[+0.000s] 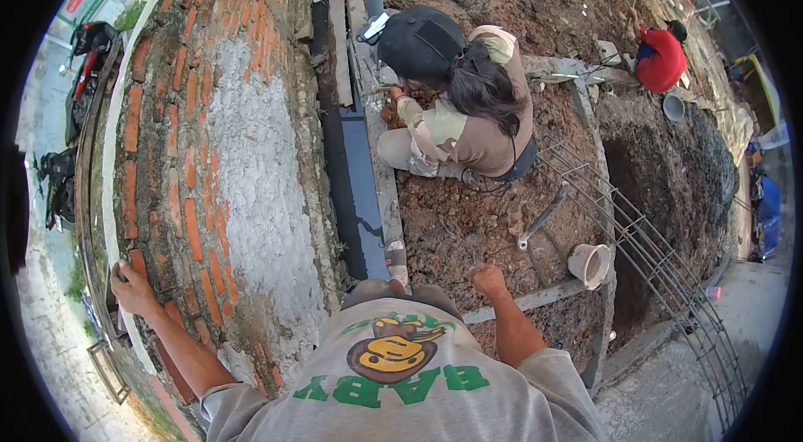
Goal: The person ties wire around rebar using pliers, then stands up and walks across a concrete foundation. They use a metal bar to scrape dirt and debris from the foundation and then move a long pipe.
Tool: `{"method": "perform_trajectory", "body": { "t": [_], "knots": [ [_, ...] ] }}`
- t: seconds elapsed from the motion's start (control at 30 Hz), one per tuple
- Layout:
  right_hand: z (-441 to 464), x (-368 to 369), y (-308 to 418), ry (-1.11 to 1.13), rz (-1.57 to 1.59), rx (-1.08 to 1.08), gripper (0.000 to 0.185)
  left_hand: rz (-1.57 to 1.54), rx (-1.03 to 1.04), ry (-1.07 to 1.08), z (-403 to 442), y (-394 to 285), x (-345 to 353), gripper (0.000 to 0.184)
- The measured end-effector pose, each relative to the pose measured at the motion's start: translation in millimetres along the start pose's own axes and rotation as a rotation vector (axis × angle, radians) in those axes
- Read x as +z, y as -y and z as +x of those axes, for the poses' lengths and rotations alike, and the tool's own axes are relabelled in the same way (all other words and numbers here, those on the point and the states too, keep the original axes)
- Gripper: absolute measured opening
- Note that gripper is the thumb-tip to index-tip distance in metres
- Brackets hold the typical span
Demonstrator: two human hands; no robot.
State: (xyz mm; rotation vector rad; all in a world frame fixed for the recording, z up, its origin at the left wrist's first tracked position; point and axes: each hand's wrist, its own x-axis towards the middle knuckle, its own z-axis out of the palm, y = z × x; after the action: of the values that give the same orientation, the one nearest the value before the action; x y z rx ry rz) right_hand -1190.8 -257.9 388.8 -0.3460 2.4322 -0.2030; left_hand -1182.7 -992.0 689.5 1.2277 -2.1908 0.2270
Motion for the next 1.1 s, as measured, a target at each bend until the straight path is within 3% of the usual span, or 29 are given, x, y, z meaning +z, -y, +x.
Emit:
{"method": "perform_trajectory", "body": {
  "t": [0.03,0.1,0.13,0.27,0.37,0.43,0.57,0.6,0.63,0.7,0.87,0.93,1.03,1.1],
  "knots": [
    [-2.2,2.7,0.5,0.001,0.010,0.011,0.026,-0.005,0.013,0.005,-4.7,-4.2,2.9,0.049],
    [-3.9,1.7,4.0,-0.058,0.165,0.257,0.029,0.283,0.109,-0.161,-13.3,-17.6,4.4,0.054],
    [-9.4,-0.9,7.3,-0.062,0.176,0.267,0.029,0.255,0.024,-0.091,-9.9,-18.3,4.8,0.058],
    [-26.7,-10.2,19.6,-0.170,0.144,0.320,0.029,0.295,0.014,-0.097,-9.4,-21.2,6.3,0.060],
    [-32.0,13.3,11.4,-0.011,0.074,0.432,0.029,0.277,0.054,-0.124,-10.8,-22.6,5.6,0.059],
    [-31.8,45.6,4.2,0.064,-0.227,0.306,0.023,0.247,0.101,-0.133,-9.1,-12.1,12.5,0.059],
    [-22.8,57.5,4.3,0.087,-0.068,0.398,0.023,0.285,0.072,-0.168,-14.2,-25.9,12.3,0.056],
    [-16.1,53.1,8.3,0.129,0.331,0.687,0.024,0.280,0.059,-0.171,-14.8,-26.6,11.4,0.055],
    [-10.1,54.6,10.3,0.119,0.340,0.676,0.024,0.276,0.042,-0.175,-12.8,-25.6,12.7,0.054],
    [-9.0,60.2,11.3,0.082,-0.049,0.380,0.025,0.285,0.035,-0.199,-9.0,-24.4,14.9,0.053],
    [1.7,50.5,10.4,0.084,-0.007,0.306,0.025,0.287,0.036,-0.231,-15.6,-32.9,12.0,0.051],
    [9.6,50.1,14.3,-0.010,0.339,0.568,0.026,0.287,0.032,-0.244,-15.5,-33.3,11.7,0.050],
    [23.9,54.9,7.9,-0.008,0.099,0.363,0.027,0.285,0.032,-0.264,-14.6,-33.7,11.9,0.049],
    [30.2,31.3,15.8,0.027,0.244,0.408,0.029,0.316,0.031,-0.266,-14.1,-33.8,13.8,0.048]
  ]
}}
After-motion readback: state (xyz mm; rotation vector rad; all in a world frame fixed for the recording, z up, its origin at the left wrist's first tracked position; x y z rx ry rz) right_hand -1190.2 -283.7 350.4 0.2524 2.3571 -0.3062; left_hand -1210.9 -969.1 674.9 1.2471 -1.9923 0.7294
